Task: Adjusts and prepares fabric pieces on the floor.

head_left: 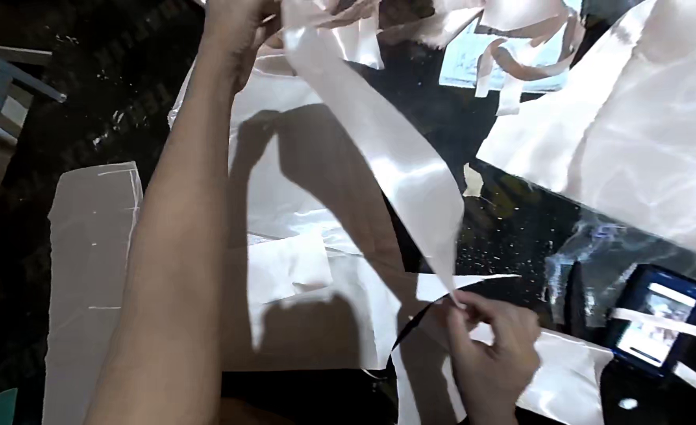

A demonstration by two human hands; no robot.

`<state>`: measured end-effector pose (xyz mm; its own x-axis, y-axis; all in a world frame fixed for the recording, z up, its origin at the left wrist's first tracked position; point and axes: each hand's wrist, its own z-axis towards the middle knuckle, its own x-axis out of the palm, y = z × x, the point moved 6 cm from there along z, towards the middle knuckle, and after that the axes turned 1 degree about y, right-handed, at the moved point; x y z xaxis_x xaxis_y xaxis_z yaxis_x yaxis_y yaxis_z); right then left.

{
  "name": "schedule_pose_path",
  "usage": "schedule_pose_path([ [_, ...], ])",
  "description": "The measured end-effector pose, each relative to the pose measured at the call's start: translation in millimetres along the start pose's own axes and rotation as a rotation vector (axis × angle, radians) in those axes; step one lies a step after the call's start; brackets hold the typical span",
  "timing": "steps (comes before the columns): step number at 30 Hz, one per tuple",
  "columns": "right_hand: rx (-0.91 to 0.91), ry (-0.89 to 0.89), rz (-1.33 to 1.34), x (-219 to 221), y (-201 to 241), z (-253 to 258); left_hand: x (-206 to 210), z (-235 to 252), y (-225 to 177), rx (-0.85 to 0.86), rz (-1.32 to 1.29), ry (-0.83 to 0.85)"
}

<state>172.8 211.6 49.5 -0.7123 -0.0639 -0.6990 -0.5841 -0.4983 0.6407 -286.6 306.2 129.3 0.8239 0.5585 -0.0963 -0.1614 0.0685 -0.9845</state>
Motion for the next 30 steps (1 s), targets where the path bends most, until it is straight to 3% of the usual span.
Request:
schedule_pose_path([
  [5, -0.094, 0.147, -0.081, 77.8, 22.5, -23.6, -37.7, -6.4, 99.0, -0.305, 0.202, -0.091],
  [9, -0.111, 0.251, -0.090, 114.0, 18.0, -36.8, -29.6, -37.4, 135.5, -0.356, 0.595, -0.100],
  [12, -0.114, 0.294, -0.088, 116.3, 13.6, -41.3, -12.4, -65.3, 130.8, -0.355, 0.788, -0.160],
  [15, -0.135, 0.319, -0.070, 114.4, 10.3, -42.7, 10.2, -84.1, 128.6, -0.421, 0.822, -0.148],
  [22, -0.124, 0.347, -0.041, 111.0, 9.7, -40.5, 28.8, -71.2, 144.5, -0.690, 0.790, -0.163],
  [26, -0.131, 0.341, -0.008, 107.3, 12.1, -38.1, 22.9, -76.2, 131.2, -0.672, 0.683, -0.196],
  [30, -0.160, 0.338, 0.017, 108.9, 20.5, -40.1, -0.2, -91.4, 126.6, -0.613, 0.737, -0.237],
])
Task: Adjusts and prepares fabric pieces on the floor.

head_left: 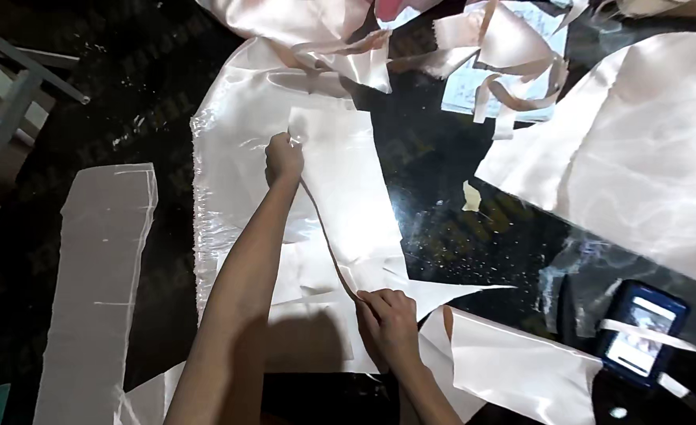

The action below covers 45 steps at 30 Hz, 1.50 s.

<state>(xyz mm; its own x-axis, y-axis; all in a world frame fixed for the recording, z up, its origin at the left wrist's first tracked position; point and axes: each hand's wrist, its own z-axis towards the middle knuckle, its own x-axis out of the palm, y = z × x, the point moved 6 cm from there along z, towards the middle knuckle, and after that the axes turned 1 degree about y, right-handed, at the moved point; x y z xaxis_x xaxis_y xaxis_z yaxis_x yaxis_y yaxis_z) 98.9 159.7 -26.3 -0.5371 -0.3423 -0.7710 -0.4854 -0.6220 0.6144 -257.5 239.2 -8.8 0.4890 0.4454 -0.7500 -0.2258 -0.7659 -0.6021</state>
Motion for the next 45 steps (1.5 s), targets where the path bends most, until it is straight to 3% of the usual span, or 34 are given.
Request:
schedule_pose_path([
  [7, 0.001, 0.019, 0.024, 12.4, -5.1, -6.4, -0.6, 11.2, 34.9, 0.028, -0.075, -0.050],
  [13, 0.014, -0.015, 0.042, 13.6, -7.5, -6.7, 0.0, 12.5, 38.3, 0.032, -0.101, -0.084],
  [18, 0.023, -0.027, 0.050, 13.5, -7.3, -7.6, -1.1, 8.7, 35.6, 0.042, -0.189, -0.036],
  [23, 0.030, 0.023, 0.095, 10.3, -7.0, -7.0, -11.7, -15.6, 8.0, 0.230, -0.468, 0.030],
  [29, 0.055, 0.080, 0.131, -3.4, 0.4, -1.2, -27.3, -32.0, -5.9, 0.183, -0.317, 0.092],
  [32, 0.115, 0.188, 0.135, -7.0, -3.2, 1.6, -30.0, -84.3, -13.7, 0.186, -0.150, 0.119],
  [34, 0.174, 0.311, 0.139, -4.5, -5.7, 4.9, -24.3, -160.7, -17.7, 0.331, -0.128, 0.176],
  [37, 0.185, 0.425, 0.151, -9.9, -2.8, 9.2, 10.6, -269.1, -10.3, 0.490, -0.049, 0.504],
  [39, 0.171, 0.463, 0.168, -20.0, -2.3, 3.1, 24.1, -317.6, 12.8, 0.475, 0.056, 0.612],
  [45, 0.153, 0.325, -0.034, -106.7, -39.8, -65.2, 8.8, -309.7, 87.9, 0.303, 0.200, 0.212],
])
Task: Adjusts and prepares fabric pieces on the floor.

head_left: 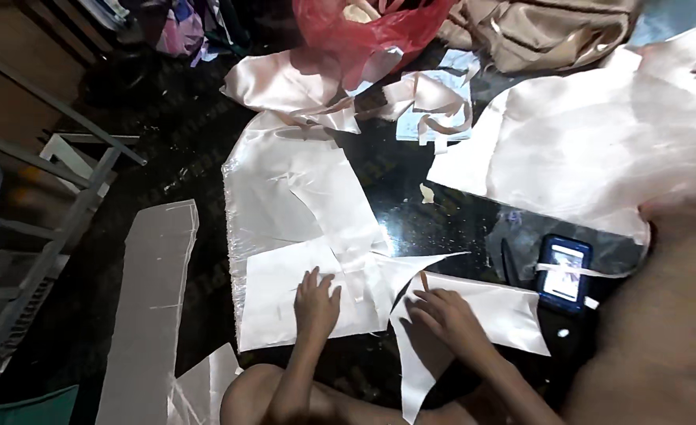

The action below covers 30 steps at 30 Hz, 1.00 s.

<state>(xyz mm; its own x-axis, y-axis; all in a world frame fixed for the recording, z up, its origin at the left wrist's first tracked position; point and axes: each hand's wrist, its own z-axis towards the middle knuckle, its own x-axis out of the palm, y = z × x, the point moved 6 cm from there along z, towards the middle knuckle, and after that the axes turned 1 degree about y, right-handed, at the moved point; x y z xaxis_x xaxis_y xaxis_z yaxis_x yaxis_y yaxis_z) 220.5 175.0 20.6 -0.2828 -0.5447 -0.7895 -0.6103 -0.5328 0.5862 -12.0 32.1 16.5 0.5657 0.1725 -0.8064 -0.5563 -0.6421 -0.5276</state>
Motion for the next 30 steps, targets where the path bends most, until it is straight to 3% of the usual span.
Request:
schedule_pose_path([
  [4, 0.177, -0.029, -0.126, -16.1, -34.3, -91.6, -19.4, 15.3, 18.9, -0.122, 0.081, -0.015],
  [6, 0.276, -0.003, -0.103, -3.0, -33.9, -127.9, -20.3, 21.2, 23.7, -0.155, 0.118, 0.020],
  [8, 0.284, -0.091, -0.111, 20.1, -26.9, -149.1, -14.3, 22.3, 28.1, -0.164, 0.136, 0.061],
  [11, 0.238, -0.360, -0.139, 46.1, -31.7, -146.1, -7.8, 21.0, 35.5, -0.197, 0.170, 0.138],
  [14, 0.234, -0.417, -0.107, 48.9, -34.2, -138.3, -10.4, 22.3, 39.1, -0.210, 0.175, 0.181],
  [23, 0.299, -0.334, -0.085, 46.4, -34.6, -137.4, -11.2, 19.1, 40.7, -0.078, 0.095, 0.111],
  [30, 0.452, -0.076, -0.274, 19.9, -34.7, -101.5, -12.8, 17.7, 27.0, -0.079, 0.076, 0.091],
])
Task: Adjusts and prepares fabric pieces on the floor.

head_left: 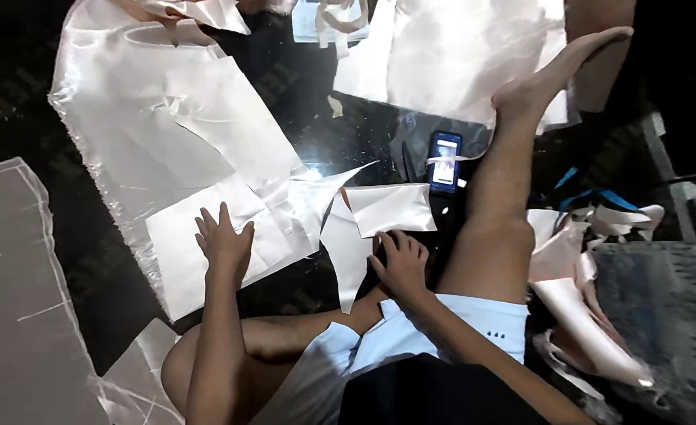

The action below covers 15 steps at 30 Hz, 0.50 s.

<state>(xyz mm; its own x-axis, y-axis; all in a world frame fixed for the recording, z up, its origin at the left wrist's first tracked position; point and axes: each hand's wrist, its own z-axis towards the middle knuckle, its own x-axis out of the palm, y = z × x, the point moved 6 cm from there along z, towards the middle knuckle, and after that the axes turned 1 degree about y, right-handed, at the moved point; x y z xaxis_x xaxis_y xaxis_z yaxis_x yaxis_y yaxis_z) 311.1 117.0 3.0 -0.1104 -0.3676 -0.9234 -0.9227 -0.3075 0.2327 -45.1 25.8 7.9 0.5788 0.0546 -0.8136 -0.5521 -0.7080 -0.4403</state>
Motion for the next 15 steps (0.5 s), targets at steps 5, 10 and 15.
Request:
schedule_pose_path([
  [5, -0.071, -0.137, -0.116, -9.2, -6.5, 43.7, 23.1, -0.7, -20.6, 0.103, 0.068, 0.081],
  [10, -0.117, -0.159, -0.079, -40.9, -29.0, 70.5, 27.2, 0.6, -25.7, 0.096, 0.075, 0.101],
  [15, -0.202, -0.238, -0.087, -117.8, -33.0, 67.4, 33.7, 0.4, -29.8, 0.175, 0.050, 0.038],
])
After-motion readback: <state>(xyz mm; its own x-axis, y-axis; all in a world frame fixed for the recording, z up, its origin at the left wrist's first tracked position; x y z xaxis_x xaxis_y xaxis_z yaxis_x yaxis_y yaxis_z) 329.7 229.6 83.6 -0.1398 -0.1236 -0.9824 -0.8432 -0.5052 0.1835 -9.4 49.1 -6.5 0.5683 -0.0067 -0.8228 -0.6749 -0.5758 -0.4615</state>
